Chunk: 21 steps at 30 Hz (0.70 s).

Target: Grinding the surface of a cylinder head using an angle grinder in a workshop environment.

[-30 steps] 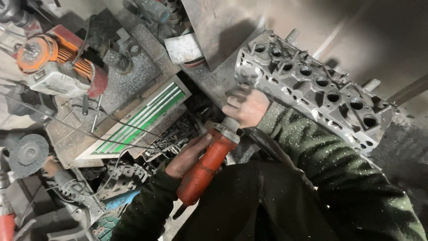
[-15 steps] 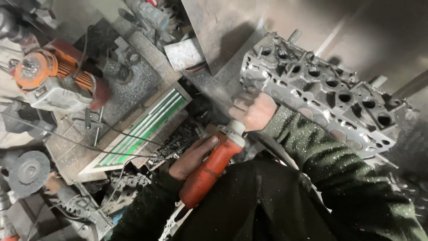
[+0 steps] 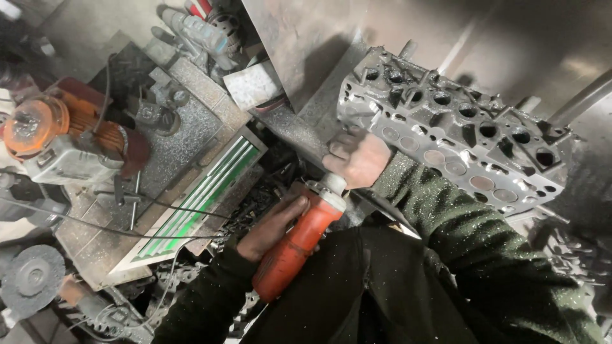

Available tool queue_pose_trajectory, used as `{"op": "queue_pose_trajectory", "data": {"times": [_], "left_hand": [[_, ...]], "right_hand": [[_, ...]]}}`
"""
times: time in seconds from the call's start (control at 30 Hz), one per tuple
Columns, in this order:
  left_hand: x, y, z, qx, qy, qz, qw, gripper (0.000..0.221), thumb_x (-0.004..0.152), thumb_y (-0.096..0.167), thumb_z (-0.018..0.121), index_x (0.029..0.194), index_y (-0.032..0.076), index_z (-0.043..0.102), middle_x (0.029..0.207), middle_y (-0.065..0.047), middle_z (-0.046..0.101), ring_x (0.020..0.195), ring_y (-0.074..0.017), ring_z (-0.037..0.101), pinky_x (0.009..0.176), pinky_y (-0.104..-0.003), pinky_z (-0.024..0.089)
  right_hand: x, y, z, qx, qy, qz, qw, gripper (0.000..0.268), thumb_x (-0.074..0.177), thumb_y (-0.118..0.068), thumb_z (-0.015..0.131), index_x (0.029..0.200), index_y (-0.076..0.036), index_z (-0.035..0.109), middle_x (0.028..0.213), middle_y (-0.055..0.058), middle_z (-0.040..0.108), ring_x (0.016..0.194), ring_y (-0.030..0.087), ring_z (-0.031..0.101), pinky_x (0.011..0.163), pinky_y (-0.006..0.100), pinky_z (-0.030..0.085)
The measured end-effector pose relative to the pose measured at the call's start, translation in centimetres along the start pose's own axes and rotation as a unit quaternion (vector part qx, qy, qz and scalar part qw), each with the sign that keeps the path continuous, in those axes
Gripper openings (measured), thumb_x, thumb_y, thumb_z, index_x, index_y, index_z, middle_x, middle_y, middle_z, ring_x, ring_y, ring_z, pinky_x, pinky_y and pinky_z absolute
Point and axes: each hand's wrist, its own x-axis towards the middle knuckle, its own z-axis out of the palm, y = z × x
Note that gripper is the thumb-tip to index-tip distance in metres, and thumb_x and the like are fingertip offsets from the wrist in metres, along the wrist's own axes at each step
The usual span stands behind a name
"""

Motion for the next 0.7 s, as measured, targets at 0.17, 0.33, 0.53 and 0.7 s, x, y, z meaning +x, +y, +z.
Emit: {"op": "queue_pose_trajectory", "data": {"times": [0.17,0.33,0.53,0.7], "left_hand": [[-0.1,1.1,-0.2,0.029,-0.044,0.015,0.998,0.050,0.104,0.042,0.056,0.136,0.003,0.059,0.095,-0.019,0.073,0.067,-0.0265,0.071,0.061,-0.038,0.060],[-0.4,1.7,0.4,0.057,-0.037,0.034,0.997,0.049,0.105,0.040,0.053,0.137,0.003,0.058,0.101,-0.017,0.071,0.070,-0.0231,0.068,0.063,-0.038,0.059],[0.1,1.6,-0.7,0.039,-0.035,0.004,0.999,0.053,0.104,0.043,0.054,0.142,0.006,0.058,0.098,-0.019,0.073,0.068,-0.0254,0.069,0.061,-0.038,0.058],[-0.5,2.5,-1.0,0.067,-0.079,0.017,0.994,0.050,0.108,0.043,0.048,0.136,0.004,0.062,0.097,-0.016,0.074,0.069,-0.0224,0.069,0.064,-0.036,0.056]], "right_hand": [[1.0,0.0,-0.4,0.004,0.000,0.003,1.000,0.035,0.107,-0.033,0.049,0.078,-0.016,0.060,0.072,0.003,0.059,0.063,0.026,0.064,0.063,0.044,0.052],[3.0,-0.3,-2.1,0.002,0.007,0.000,1.000,0.038,0.108,-0.035,0.050,0.079,-0.014,0.062,0.072,0.004,0.058,0.064,0.027,0.064,0.069,0.046,0.054],[2.2,0.2,-0.8,-0.010,0.010,0.002,1.000,0.037,0.107,-0.032,0.052,0.076,-0.015,0.061,0.070,0.003,0.057,0.060,0.026,0.063,0.064,0.044,0.052],[2.4,0.3,-0.4,-0.012,0.022,0.001,1.000,0.037,0.108,-0.029,0.048,0.077,-0.013,0.061,0.070,0.004,0.057,0.059,0.027,0.063,0.062,0.045,0.052]]}}
